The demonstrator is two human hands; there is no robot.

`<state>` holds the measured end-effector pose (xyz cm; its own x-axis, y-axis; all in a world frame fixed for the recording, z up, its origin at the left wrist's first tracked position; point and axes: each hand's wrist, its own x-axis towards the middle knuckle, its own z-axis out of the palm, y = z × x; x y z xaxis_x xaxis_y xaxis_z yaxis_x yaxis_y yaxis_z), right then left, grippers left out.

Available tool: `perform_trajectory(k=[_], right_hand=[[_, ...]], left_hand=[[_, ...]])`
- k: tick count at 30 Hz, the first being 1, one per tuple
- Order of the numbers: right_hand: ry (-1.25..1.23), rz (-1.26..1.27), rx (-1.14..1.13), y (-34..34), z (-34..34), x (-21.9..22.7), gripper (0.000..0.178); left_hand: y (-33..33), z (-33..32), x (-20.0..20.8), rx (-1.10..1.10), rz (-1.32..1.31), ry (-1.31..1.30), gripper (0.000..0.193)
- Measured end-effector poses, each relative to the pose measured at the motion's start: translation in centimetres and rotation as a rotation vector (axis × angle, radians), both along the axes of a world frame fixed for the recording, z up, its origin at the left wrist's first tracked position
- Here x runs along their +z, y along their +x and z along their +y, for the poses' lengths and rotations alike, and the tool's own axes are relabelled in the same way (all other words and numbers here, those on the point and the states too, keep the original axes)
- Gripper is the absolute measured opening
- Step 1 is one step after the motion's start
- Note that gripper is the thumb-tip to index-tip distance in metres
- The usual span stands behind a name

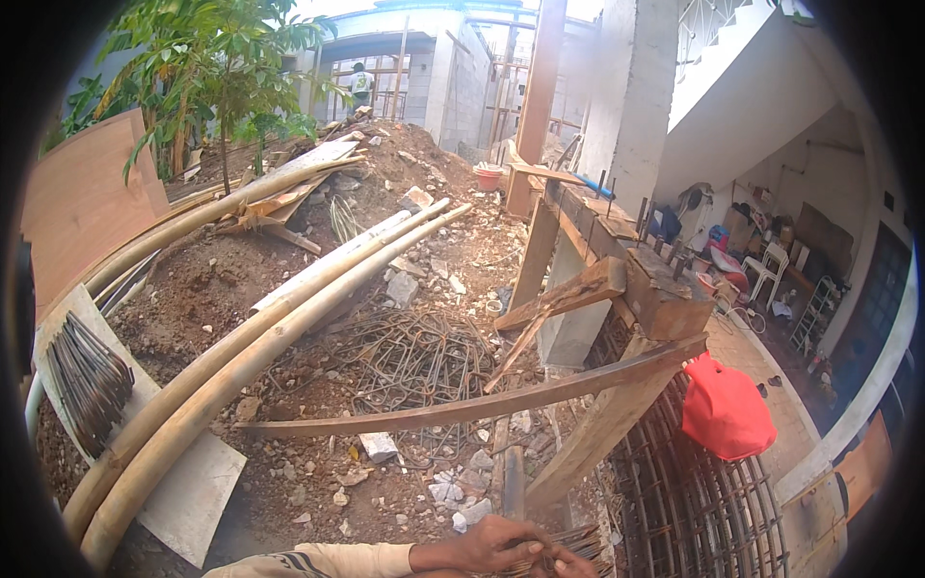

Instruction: The person assembles a rectangular rebar cage by hand, inserting vertical bars into pre-bent loops and securing them with wire ties. The person repeatedly picks up bars, aligns them, and twists wire to fasten the structure on a wooden plank at a construction site.

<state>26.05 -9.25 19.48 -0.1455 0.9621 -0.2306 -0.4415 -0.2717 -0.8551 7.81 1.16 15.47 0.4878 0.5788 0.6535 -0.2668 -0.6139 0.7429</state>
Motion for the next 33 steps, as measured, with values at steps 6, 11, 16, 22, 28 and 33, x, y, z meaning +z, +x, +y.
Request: perform_trajectory(k=[6, 11, 16, 22, 28, 33], right_hand=[[-0.019, -0.025, 0.064, -0.1, -0.2, 0.6, 0.050], [-0.066, -0.075, 0.127, 0.8, -0.3, 0.5, 0.049], [-0.022, -0.066, 0.114, 1.2, -0.2, -0.7, 0.047], [0.113, -0.347, 0.030, -0.4, -0.4, 0.0, 0.034], [0.767, -1.541, -0.257, -2.2, -1.0, 0.6, 0.022], [0.358, -1.189, -0.156, -1.6, -0.8, 0.3, 0.021]], left_hand=[[-0.2, 0.1, -0.6, -0.005, 0.040, -0.071, 0.016], [0.5, 0.3, -1.1, 0.020, -0.153, 0.047, 0.015], [0.6, 0.5, -2.2, -0.008, -0.134, 0.021, 0.019], [0.3, 0.4, -2.0, 0.021, -0.117, 0.070, 0.019], [0.3, 0.2, -1.2, 0.043, -0.082, 0.067, 0.022], [-0.4, 0.4, -1.0, 0.031, -0.017, 0.247, 0.023]])
